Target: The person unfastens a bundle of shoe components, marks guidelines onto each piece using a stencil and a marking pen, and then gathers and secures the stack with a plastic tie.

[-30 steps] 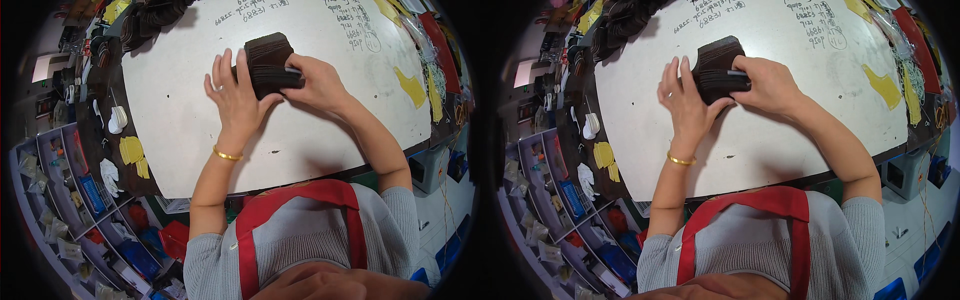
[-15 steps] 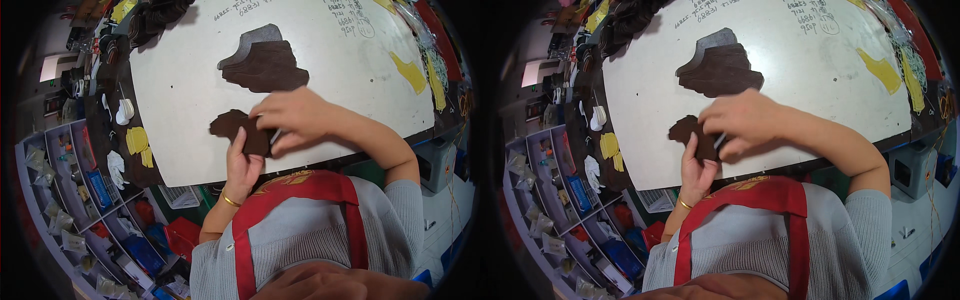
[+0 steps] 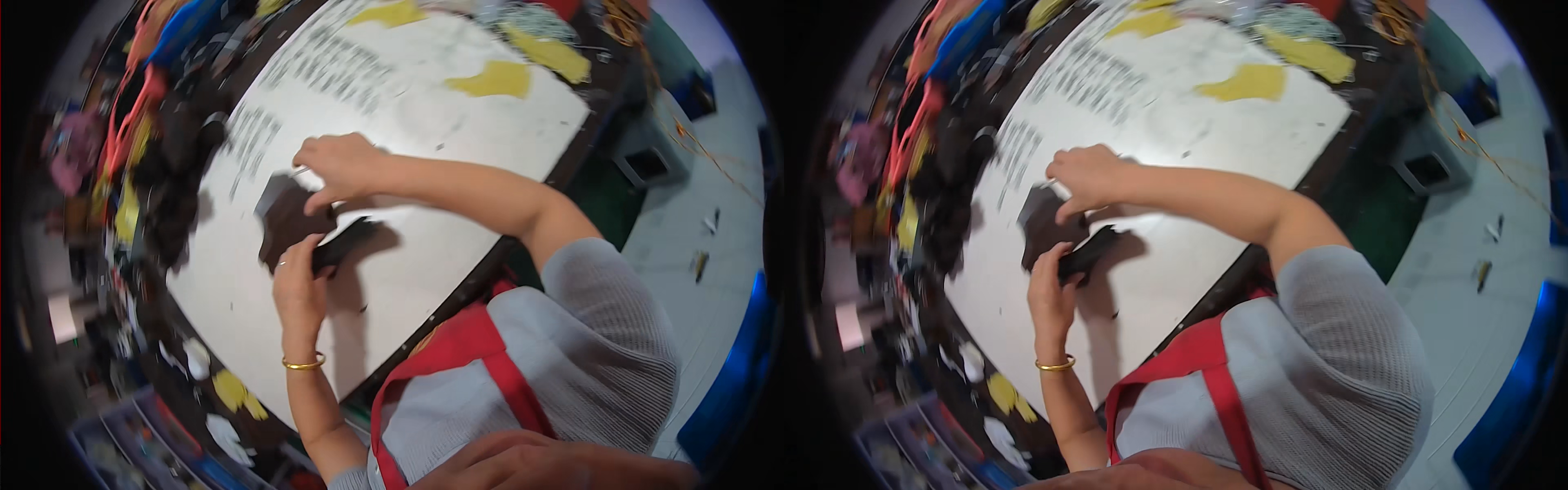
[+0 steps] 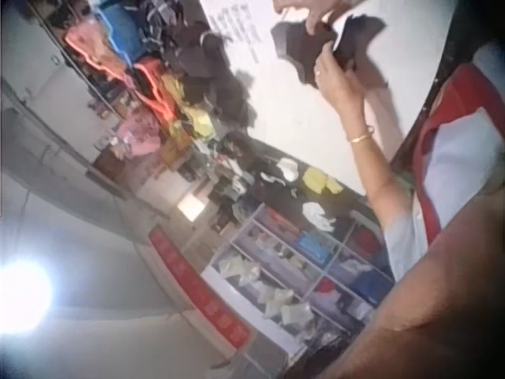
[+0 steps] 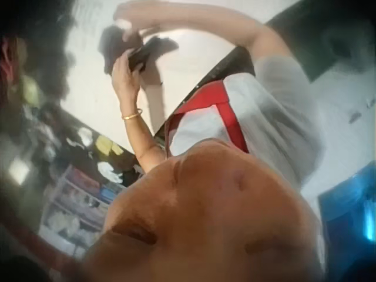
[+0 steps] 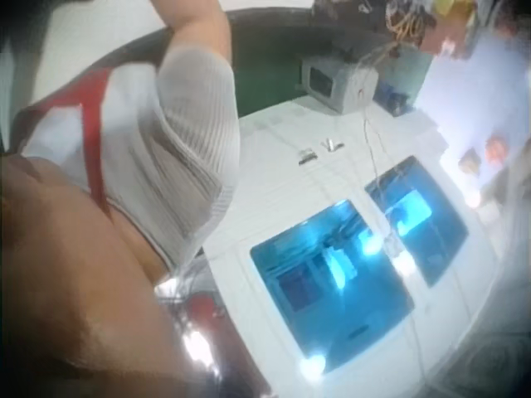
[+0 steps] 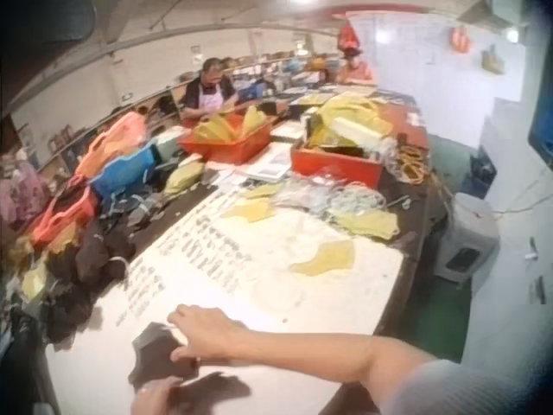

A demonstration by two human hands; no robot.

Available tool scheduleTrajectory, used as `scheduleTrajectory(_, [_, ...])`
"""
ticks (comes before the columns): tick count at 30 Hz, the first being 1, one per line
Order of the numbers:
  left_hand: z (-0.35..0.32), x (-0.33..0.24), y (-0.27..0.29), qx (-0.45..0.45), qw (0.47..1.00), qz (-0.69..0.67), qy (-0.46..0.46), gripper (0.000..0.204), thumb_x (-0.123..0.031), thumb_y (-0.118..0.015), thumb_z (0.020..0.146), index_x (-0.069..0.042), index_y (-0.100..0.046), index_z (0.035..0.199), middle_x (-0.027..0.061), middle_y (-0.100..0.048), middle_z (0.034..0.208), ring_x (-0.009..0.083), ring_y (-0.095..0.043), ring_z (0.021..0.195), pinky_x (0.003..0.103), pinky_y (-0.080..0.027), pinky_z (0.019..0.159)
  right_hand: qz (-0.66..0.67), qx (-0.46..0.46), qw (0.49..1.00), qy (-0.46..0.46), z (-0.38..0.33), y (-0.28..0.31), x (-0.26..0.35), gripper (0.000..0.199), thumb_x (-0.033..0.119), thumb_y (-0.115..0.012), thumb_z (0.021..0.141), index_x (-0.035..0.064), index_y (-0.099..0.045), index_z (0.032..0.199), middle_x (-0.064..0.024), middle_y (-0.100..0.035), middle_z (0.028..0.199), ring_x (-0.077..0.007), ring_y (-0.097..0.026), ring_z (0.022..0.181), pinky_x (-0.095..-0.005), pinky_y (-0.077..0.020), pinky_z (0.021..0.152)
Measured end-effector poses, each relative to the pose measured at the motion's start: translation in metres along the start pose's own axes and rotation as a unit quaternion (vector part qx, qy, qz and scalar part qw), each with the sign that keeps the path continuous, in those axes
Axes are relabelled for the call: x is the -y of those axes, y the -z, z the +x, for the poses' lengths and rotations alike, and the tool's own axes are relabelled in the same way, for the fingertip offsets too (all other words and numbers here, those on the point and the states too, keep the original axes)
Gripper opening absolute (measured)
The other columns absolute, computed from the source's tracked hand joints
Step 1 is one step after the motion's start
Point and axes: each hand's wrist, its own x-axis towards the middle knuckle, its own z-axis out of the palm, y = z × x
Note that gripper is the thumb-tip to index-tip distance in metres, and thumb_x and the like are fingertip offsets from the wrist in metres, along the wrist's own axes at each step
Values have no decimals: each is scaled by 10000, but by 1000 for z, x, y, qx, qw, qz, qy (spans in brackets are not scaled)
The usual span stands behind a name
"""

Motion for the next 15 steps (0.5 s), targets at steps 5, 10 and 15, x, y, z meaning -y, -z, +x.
scheduleTrajectory(5, [37, 10, -18, -61, 983, 170, -15, 800, -174, -830, 784, -92, -455, 1487, 191, -423, 1535, 399, -379, 1425, 518, -319, 1149, 29, -84, 990, -110, -68, 70, -32, 483, 506, -743, 851, 118, -712, 1137, -81, -727, 1076, -297, -696, 1004, -435, -550, 853])
scheduleTrajectory(10, [22, 12, -40, 19, 982, 190, -6, 935, -478, -758, 824, -37, -362, 1547, 188, -220, 1667, 389, -162, 1548, 558, -118, 1248, 128, -131, 924, -337, -170, 149, -86, 202, 248, -722, 920, 87, -762, 1034, -61, -753, 917, -176, -699, 774, -342, -555, 713])
scheduleTrajectory(15, [30, 22, -42, 31, 963, 269, 13, 875, -462, -701, 898, -90, -311, 1588, 159, -185, 1689, 373, -141, 1559, 567, -100, 1244, -151, -253, 846, -445, -264, 253, -218, 313, 375, -687, 903, 138, -765, 1092, -111, -764, 1001, -266, -731, 938, -388, -550, 840])
